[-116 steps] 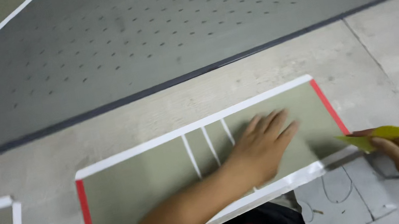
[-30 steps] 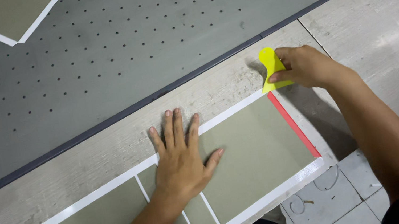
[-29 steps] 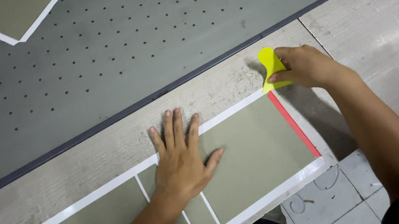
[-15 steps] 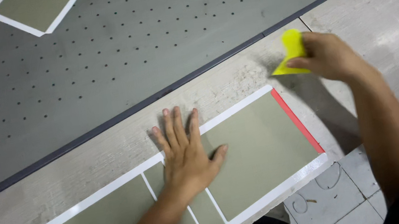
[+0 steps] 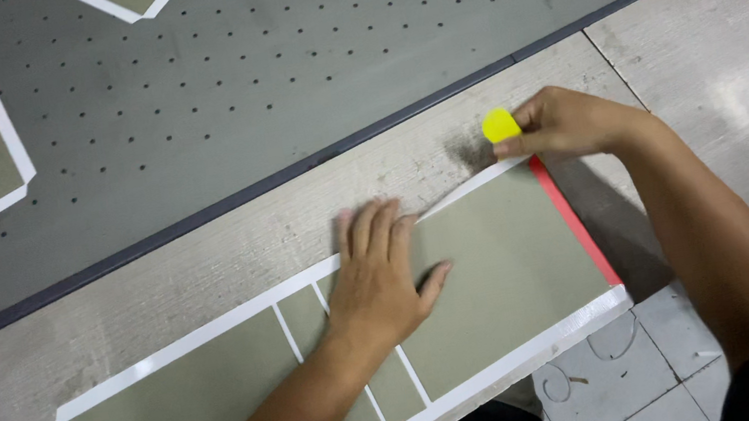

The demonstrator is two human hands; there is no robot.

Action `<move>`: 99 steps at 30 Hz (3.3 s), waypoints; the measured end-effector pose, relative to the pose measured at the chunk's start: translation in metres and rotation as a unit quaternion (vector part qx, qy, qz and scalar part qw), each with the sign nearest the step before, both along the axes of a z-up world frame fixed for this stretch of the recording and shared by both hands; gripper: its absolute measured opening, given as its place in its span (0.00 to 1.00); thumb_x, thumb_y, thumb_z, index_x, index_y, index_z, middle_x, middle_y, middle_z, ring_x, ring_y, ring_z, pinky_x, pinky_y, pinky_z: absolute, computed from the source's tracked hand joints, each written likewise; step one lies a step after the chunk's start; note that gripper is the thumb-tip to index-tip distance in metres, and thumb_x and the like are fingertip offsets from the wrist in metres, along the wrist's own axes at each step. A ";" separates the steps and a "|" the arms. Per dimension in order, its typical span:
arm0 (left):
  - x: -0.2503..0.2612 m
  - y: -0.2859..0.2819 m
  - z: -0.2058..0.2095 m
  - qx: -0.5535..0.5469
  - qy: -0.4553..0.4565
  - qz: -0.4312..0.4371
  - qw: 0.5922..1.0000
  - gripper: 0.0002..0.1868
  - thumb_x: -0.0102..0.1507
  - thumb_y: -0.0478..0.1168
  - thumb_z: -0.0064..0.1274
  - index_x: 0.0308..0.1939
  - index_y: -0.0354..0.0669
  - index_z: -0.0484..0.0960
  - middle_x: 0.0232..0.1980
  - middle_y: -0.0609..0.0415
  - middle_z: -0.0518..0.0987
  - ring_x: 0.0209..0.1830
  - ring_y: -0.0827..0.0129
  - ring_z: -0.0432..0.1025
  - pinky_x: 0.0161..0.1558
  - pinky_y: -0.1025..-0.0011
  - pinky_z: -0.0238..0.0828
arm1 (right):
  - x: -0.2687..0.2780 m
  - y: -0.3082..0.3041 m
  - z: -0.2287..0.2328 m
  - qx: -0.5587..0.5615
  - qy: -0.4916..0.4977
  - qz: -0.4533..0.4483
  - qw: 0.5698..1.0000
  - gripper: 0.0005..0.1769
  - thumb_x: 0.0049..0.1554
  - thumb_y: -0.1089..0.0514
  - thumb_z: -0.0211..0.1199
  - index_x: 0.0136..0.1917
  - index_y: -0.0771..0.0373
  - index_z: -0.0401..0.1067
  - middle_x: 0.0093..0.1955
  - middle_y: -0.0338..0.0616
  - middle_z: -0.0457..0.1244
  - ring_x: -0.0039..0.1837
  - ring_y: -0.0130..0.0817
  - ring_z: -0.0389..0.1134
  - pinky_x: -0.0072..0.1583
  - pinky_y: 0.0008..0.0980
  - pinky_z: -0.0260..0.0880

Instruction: The person applies red tape to the edges of rectangular grey panels using a yellow squeegee tool. They smooth the tape down along the borders and then peel off the white backing strips to reveal the adhesive surface.

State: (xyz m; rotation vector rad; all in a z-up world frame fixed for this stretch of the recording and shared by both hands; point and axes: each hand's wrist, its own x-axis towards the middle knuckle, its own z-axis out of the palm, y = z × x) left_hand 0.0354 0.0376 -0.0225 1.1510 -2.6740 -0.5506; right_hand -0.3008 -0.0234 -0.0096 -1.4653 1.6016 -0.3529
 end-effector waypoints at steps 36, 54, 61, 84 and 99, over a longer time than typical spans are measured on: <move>0.004 0.019 -0.073 -0.325 -0.017 0.048 0.944 0.25 0.63 0.37 0.45 0.65 0.40 0.80 0.54 0.54 0.78 0.46 0.59 0.67 0.43 0.65 0.69 | 0.022 0.083 -0.008 -0.371 0.173 0.248 0.878 0.28 0.45 0.80 0.59 0.57 0.64 0.77 0.66 0.38 0.68 0.68 0.34 0.71 0.51 0.22 0.79; 0.008 0.023 -0.051 -0.398 0.051 0.072 0.913 0.08 0.62 0.34 0.56 0.40 0.41 0.90 0.38 0.46 0.87 0.38 0.59 0.82 0.43 0.66 0.82 | 0.119 0.115 0.012 -0.345 0.161 0.283 0.880 0.28 0.48 0.70 0.54 0.56 0.50 0.80 0.56 0.32 0.74 0.58 0.37 0.74 0.60 0.35 0.76; 0.015 0.014 -0.047 -0.375 0.022 0.067 0.924 0.07 0.63 0.34 0.53 0.37 0.41 0.86 0.34 0.48 0.85 0.35 0.61 0.82 0.37 0.70 0.82 | 0.133 0.122 -0.012 -0.388 0.174 0.250 0.870 0.27 0.49 0.65 0.56 0.60 0.50 0.79 0.56 0.40 0.73 0.58 0.40 0.74 0.61 0.38 0.76; 0.092 0.039 -0.038 -0.097 -0.028 0.089 0.991 0.32 0.58 0.37 0.45 0.67 0.26 0.73 0.61 0.30 0.76 0.62 0.41 0.72 0.54 0.57 0.77 | 0.185 0.102 0.038 -0.348 0.156 0.277 0.882 0.21 0.46 0.67 0.58 0.49 0.52 0.82 0.54 0.40 0.74 0.49 0.45 0.77 0.47 0.47 0.77; 0.091 0.041 -0.075 -0.315 0.012 0.148 0.937 0.23 0.53 0.40 0.48 0.49 0.34 0.86 0.44 0.42 0.81 0.44 0.54 0.77 0.37 0.74 0.79 | 0.207 0.089 0.037 -0.304 0.123 0.300 0.896 0.26 0.44 0.66 0.62 0.54 0.47 0.82 0.52 0.39 0.75 0.54 0.43 0.76 0.51 0.43 0.78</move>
